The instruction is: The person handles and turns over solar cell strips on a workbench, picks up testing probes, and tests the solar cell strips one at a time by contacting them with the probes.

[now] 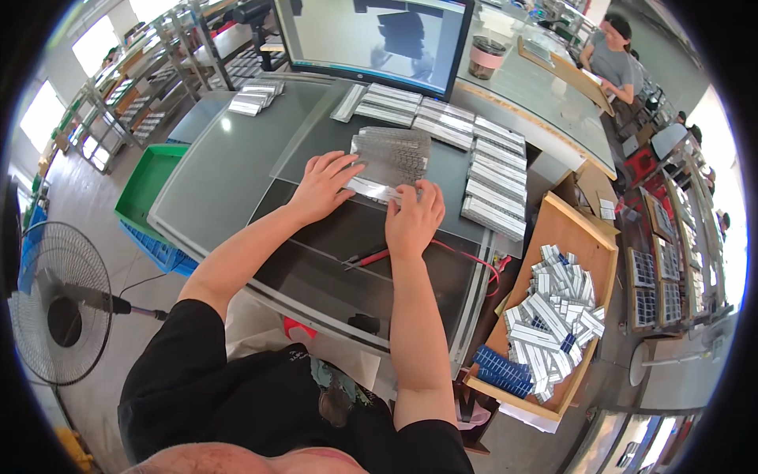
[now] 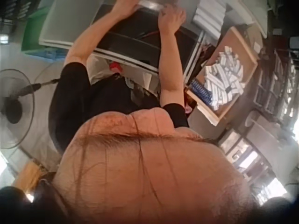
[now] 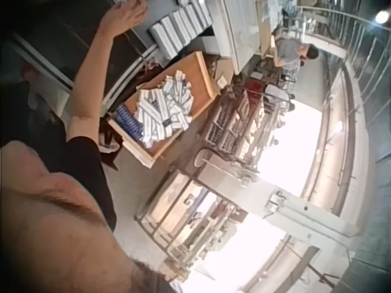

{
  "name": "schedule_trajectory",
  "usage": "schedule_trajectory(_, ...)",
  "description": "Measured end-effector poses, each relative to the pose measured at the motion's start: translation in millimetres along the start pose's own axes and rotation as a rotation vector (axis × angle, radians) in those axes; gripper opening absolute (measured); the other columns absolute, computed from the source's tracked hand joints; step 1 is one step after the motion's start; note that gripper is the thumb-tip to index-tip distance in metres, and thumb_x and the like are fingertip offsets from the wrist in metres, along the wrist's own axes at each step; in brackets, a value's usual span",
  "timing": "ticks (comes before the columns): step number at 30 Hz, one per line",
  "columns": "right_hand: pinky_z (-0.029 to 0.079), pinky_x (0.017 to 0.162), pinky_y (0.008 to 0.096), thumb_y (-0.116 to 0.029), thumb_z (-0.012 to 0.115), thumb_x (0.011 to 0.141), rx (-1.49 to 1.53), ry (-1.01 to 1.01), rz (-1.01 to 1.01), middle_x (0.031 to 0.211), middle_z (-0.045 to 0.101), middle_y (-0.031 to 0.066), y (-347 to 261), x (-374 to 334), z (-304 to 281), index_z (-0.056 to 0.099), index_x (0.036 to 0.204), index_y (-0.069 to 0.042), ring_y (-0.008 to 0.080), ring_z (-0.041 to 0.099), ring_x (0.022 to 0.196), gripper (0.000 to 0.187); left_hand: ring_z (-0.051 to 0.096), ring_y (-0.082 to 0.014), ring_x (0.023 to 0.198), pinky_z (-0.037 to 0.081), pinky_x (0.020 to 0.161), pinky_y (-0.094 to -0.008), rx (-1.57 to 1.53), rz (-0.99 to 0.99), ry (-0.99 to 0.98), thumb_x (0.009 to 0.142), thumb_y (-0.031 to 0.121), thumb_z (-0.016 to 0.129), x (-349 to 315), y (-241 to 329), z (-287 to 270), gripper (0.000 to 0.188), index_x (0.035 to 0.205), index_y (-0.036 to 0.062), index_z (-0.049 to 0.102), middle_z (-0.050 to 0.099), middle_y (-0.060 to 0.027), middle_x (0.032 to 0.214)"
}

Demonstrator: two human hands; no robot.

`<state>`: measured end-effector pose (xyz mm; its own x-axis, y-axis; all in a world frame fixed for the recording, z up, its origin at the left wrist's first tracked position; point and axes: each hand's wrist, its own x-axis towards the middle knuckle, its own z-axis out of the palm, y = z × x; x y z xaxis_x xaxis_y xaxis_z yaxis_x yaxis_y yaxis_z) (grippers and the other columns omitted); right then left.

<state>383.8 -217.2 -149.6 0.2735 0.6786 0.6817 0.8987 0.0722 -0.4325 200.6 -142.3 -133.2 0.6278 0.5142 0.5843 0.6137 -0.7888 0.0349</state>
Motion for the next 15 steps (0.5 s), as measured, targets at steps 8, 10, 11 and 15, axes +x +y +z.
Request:
schedule_trajectory(8,0.033,0.097,0.0451,-0.014,0.075,0.063,-0.036,-0.018,0.01,0.116,0.048,0.0083,1.9,0.6,2.2,0.06,0.096,-0.013,0.0326,0.042,0.115,0.036,0.041,-0.0241,0.118,0.03,0.097,-0.0428,0.028,-0.014,-0.03,0.073,0.017,0.07,0.5,-1.4,0.2,0.054,0.123,0.0145,0.051,0.054,-0.0022,0.117)
schedule_trajectory(10,0.032,0.097,0.0451,-0.015,0.075,0.063,-0.047,-0.026,0.023,0.116,0.048,0.0082,1.5,1.6,0.8,0.06,0.097,-0.013,0.0326,0.042,0.116,0.037,0.042,-0.0238,0.116,0.031,0.097,-0.0421,0.024,-0.016,-0.025,0.073,0.017,0.07,2.1,0.2,-1.9,0.054,0.123,0.0148,0.051,0.054,-0.0034,0.115)
schedule_trajectory(11,0.032,0.097,0.0451,-0.015,0.075,0.063,-0.049,-0.024,0.016,0.116,0.048,0.0082,0.7,0.3,1.2,0.06,0.097,-0.013,0.0326,0.042,0.116,0.037,0.042,-0.0238,0.116,0.031,0.097,-0.0421,0.023,-0.018,-0.017,0.073,0.017,0.07,-0.1,0.2,-2.9,0.054,0.123,0.0148,0.051,0.054,-0.0034,0.115)
schedule_trajectory(15,0.032,0.097,0.0449,-0.015,0.076,0.063,-0.037,-0.041,0.029,0.116,0.048,0.0087,-1.9,-3.2,1.7,0.059,0.096,-0.013,0.0331,0.041,0.116,0.038,0.043,-0.0245,0.115,0.031,0.096,-0.0437,-0.055,-0.124,-0.013,0.074,0.02,0.068,-7.7,1.1,-1.1,0.051,0.121,0.0148,0.051,0.053,-0.0038,0.114)
